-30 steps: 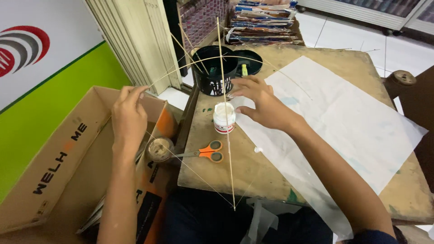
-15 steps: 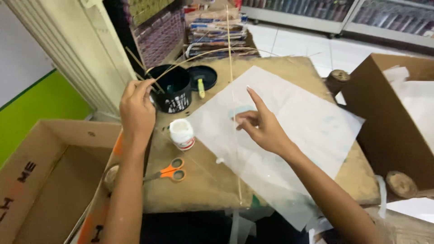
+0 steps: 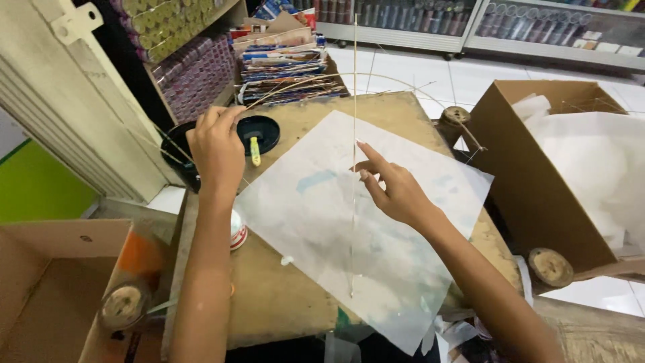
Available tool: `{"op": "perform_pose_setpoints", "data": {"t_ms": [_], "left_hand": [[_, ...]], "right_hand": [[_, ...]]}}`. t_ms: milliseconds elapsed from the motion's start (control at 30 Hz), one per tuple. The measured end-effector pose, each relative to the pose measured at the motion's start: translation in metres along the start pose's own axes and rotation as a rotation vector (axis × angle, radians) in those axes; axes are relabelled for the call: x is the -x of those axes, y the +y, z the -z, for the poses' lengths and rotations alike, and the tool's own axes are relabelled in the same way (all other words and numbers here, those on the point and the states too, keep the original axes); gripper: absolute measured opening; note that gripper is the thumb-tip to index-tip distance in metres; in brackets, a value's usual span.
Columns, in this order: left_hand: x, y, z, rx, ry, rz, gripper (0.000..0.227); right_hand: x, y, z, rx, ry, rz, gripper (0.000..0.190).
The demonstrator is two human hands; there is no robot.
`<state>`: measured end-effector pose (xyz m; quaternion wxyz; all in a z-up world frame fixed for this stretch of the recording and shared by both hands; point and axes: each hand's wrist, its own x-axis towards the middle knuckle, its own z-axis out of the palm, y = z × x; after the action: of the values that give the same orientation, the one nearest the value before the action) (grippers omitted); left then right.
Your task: Assembling a kite by applying glue to the paper edges and folding them over a bamboo frame.
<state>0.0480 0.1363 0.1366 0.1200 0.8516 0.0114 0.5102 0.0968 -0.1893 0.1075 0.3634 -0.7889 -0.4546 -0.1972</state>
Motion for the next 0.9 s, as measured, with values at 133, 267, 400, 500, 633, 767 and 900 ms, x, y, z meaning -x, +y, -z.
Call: {"op": "perform_pose_setpoints", "data": {"t_ms": [133,267,400,500,633,767,900], "left_hand": [[-0.004,0.012,-0.019,-0.041,0.043,0.005,0.024],[0.001,0.007,-0.029,-0.05,-0.007,-0.027,0.03],[0.004,-0.015,-0.031,-0.081,-0.062,-0.068,0.032],[0.003,-0.014,-0.026,-0.072,-0.047,-0.06,0.031],[0.003,-0.007,-0.023,-0.091,-0.047,-0.062,0.032],[-0.001,0.0,-0.019,-0.035,-0.049,-0.058,0.032],[0.0,0.003,-0.017,-0.034,-0.063,-0.063,0.032]], "right_hand": [[-0.005,0.032,0.002,0.134,0.123,0.077,0.053],[-0.01,0.04,0.008,0.242,0.138,0.251,0.045],[-0.004,0.044,0.01,0.31,0.141,0.37,0.041],[0.004,0.056,0.002,0.256,0.122,0.447,0.035],[0.004,0.045,0.0,0.28,0.18,0.541,0.038],[0.0,0.047,-0.007,0.336,0.204,0.61,0.038],[-0.004,0.079,-0.022,0.42,0.225,0.554,0.035]]}}
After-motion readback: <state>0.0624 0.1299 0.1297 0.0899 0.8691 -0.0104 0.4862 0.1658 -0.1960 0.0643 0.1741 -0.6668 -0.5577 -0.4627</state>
